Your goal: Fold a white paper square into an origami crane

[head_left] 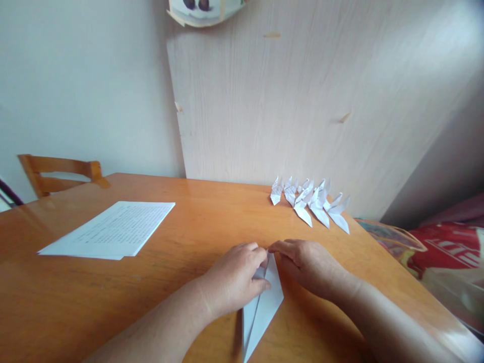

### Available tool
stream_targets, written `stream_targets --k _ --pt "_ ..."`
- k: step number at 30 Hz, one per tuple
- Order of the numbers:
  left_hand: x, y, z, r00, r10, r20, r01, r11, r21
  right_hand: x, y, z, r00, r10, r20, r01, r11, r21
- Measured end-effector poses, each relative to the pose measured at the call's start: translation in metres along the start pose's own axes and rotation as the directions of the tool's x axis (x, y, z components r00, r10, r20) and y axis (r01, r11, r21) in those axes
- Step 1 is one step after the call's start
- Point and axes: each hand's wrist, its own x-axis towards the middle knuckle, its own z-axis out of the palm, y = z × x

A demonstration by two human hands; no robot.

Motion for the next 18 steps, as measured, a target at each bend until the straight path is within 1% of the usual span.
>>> stream_targets --k 4,9,11,13,18 --pt "0.0004 -0.0021 0.0007 1.0 -0.01 0.009 0.01 1.0 -0.007 0.0021 0.0023 0.0026 1.0 0.026 -0.001 -0.026 0.999 -0.042" --pt "0.0005 -0.0042 0.0012 1.0 -0.026 -0.003 0.026 0.999 -0.028 0.002 0.0048 0.0034 1.0 -0.025 -0.003 0.025 0.998 -0.054" --pt "0.0007 -0.0037 0.001 0.999 -0.033 -0.018 0.033 0.999 -0.018 0.0016 0.004 0.0031 1.0 -0.028 0.007 0.029 0.996 -0.081" --pt "0.0011 -0.0027 0.0006 0.999 -0.039 -0.035 0.039 0.999 0.019 0.0019 0.0021 0.0032 1.0 -0.011 0.014 0.012 0.992 -0.122" --pt "0.0019 -0.0036 0.0013 0.995 -0.022 -0.096 0.038 0.984 0.172 0.0052 -0.0037 0.0062 0.997 0.069 0.029 -0.059 0.966 -0.252"
